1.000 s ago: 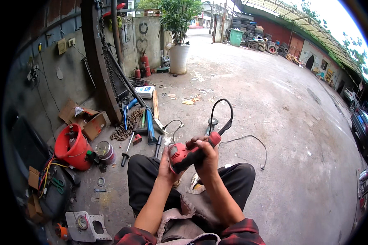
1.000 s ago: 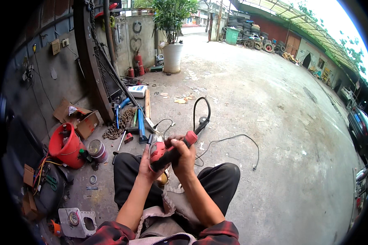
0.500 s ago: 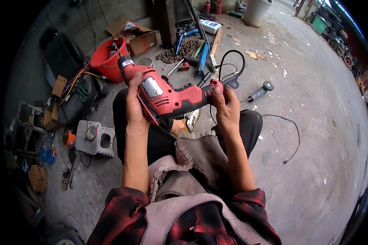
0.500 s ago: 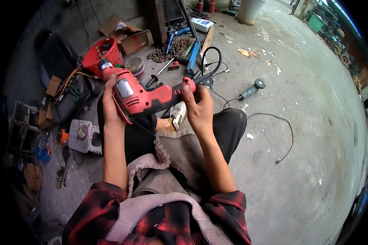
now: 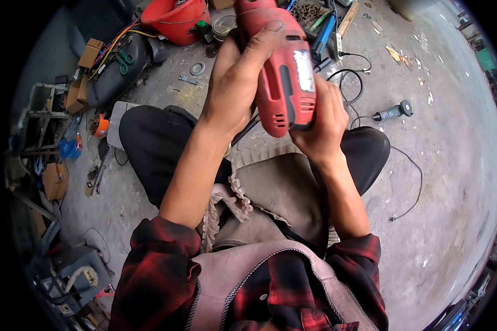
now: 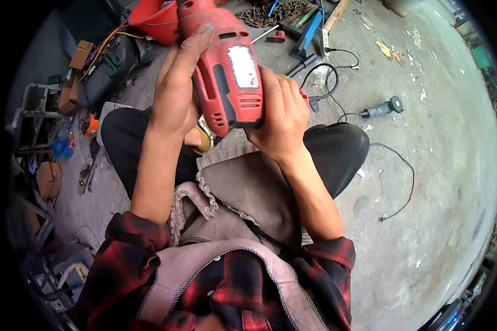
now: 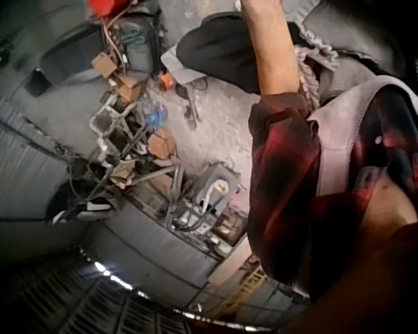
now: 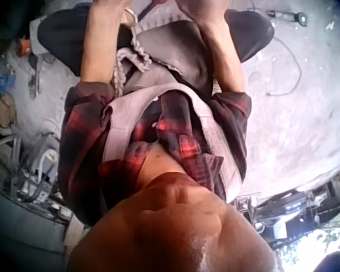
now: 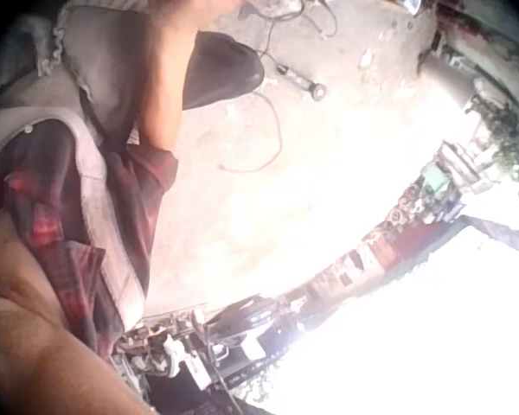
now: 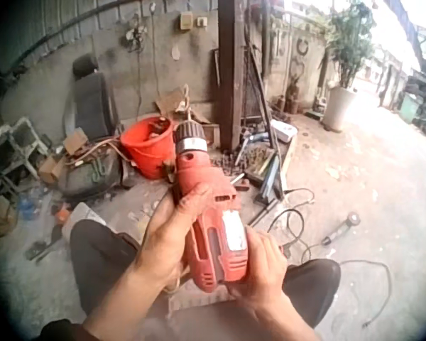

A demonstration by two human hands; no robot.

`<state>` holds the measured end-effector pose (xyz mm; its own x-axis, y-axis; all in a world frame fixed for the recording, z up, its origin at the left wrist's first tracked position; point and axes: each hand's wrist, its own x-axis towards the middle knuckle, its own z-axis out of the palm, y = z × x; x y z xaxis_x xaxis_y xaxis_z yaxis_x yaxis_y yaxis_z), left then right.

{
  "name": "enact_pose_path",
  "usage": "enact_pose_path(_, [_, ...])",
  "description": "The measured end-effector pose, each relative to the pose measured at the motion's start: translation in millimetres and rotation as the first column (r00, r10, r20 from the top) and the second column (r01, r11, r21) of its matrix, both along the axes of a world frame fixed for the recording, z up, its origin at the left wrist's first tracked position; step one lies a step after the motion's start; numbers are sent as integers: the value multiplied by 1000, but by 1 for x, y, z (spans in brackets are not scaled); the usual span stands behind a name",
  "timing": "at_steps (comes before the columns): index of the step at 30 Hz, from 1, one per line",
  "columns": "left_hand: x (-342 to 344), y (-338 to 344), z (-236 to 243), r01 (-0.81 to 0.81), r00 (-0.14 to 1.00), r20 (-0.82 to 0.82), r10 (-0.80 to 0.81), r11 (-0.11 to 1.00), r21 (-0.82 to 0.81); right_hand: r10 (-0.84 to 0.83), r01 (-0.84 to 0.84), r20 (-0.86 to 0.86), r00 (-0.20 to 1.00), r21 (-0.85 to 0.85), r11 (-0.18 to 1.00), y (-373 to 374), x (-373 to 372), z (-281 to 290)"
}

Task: The person sharpens a drill bit using a handheld angle grinder, then unplugs the grinder and uses a power drill to make a hole in a metal pipe.

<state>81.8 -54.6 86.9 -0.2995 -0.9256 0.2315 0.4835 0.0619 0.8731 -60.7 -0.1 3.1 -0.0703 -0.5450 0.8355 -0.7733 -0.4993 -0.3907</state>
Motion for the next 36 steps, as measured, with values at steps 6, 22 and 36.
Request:
enact_pose_path(6, [-31,-34,-56,359,933,69,-353,899,-250,182,-503,890,419,61,862,9,-42,58])
enact_pose_path(22, [-55,26,-96,724,681,462,-567,613,-315,708,-668,665,-237,-641,378,41,-137,266])
enact_pose_path(36, [-31,-113,-183,80,823,566,-38,996,-49,-692,699,-98,715,65,712,130,-256,362])
